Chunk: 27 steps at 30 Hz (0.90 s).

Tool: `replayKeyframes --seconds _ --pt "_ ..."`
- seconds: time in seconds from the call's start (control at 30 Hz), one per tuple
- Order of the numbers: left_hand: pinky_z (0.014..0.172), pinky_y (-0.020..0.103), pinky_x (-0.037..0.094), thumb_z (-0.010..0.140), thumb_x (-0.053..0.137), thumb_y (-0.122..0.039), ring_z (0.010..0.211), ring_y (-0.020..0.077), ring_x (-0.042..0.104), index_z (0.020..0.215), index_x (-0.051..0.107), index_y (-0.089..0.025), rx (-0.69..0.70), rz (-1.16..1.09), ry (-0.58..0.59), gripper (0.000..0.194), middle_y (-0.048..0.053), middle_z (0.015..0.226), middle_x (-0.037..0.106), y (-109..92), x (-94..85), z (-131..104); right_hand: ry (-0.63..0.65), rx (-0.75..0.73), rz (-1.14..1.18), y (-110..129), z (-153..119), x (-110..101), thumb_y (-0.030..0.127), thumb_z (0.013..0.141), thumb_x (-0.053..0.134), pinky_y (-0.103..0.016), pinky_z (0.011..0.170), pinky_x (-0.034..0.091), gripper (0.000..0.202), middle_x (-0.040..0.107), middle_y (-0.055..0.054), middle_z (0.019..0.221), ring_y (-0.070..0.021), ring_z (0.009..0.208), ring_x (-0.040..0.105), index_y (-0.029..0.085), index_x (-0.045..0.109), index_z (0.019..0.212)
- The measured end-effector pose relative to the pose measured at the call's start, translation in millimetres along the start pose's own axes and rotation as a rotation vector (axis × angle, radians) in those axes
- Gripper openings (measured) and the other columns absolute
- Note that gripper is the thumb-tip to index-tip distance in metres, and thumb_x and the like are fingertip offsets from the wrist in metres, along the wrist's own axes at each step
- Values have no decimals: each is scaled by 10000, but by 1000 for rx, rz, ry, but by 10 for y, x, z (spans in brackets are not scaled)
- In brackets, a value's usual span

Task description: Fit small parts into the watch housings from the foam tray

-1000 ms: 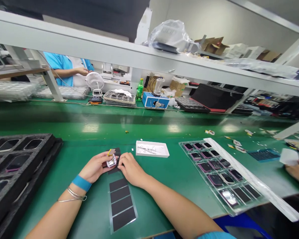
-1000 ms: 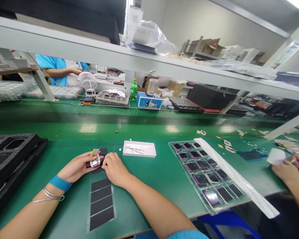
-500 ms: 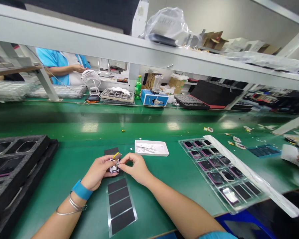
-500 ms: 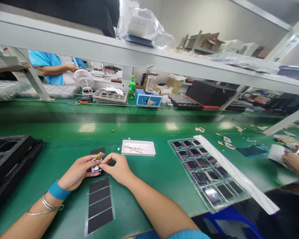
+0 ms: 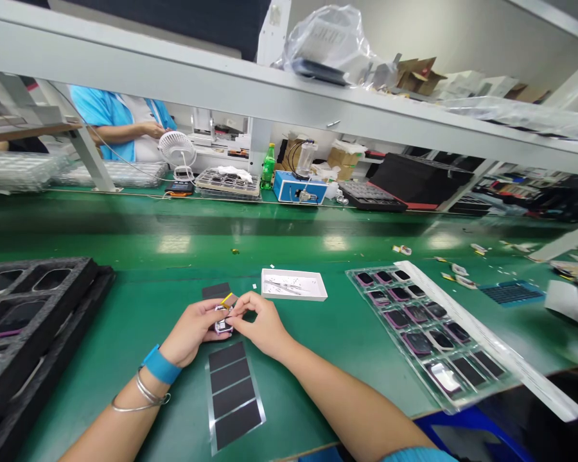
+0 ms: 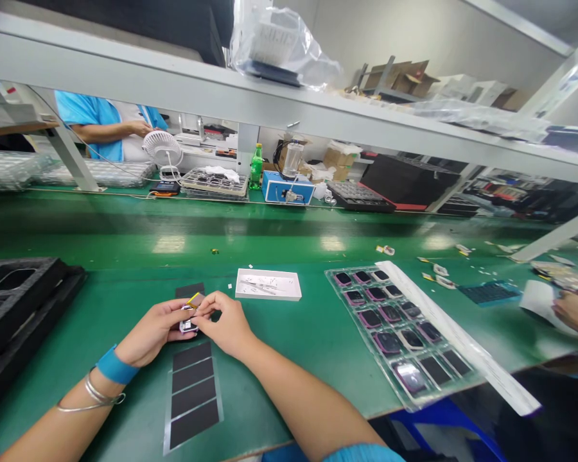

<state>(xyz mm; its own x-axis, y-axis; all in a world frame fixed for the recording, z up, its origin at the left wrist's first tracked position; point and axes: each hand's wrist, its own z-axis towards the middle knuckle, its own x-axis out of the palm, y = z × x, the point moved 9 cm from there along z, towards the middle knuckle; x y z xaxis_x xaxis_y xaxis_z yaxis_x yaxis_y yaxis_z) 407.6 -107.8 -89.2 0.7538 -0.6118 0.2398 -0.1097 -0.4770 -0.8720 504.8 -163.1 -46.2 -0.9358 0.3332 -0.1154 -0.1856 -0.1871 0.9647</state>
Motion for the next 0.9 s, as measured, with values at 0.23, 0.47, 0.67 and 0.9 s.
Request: replayKeyframes --seconds 0.23,0.47,0.67,0.9 --pt "618 265 549 602 757 -261 682 157 603 979 679 -129 12 -14 -6 407 88 817 662 -1 3 2 -23 -143 -300 123 -39 18 150 727 623 -269 733 464 80 614 12 714 -136 715 575 186 553 712" --pt "606 252 549 608 756 -251 646 130 585 985 674 -143 52 -56 -27 401 54 783 646 5 -29 24 -29 -409 -650 352 -145 112 135 788 600 -348 829 423 120 588 -65 916 -203 915 499 188 593 896" --pt "595 267 547 585 765 -259 692 166 612 967 680 -139 24 -13 4 410 78 839 665 4 33 10 -112 -152 -384 173 -34 -134 250 698 718 -328 871 439 430 563 -64 1048 -186 966 537 191 542 1085" --pt "712 303 542 639 735 -252 845 214 629 1050 649 -150 -12 -32 135 432 103 963 662 18 134 -15 -130 -68 -273 94 51 -220 156 789 623 -268 769 436 45 635 -3 793 -142 801 579 177 632 750"
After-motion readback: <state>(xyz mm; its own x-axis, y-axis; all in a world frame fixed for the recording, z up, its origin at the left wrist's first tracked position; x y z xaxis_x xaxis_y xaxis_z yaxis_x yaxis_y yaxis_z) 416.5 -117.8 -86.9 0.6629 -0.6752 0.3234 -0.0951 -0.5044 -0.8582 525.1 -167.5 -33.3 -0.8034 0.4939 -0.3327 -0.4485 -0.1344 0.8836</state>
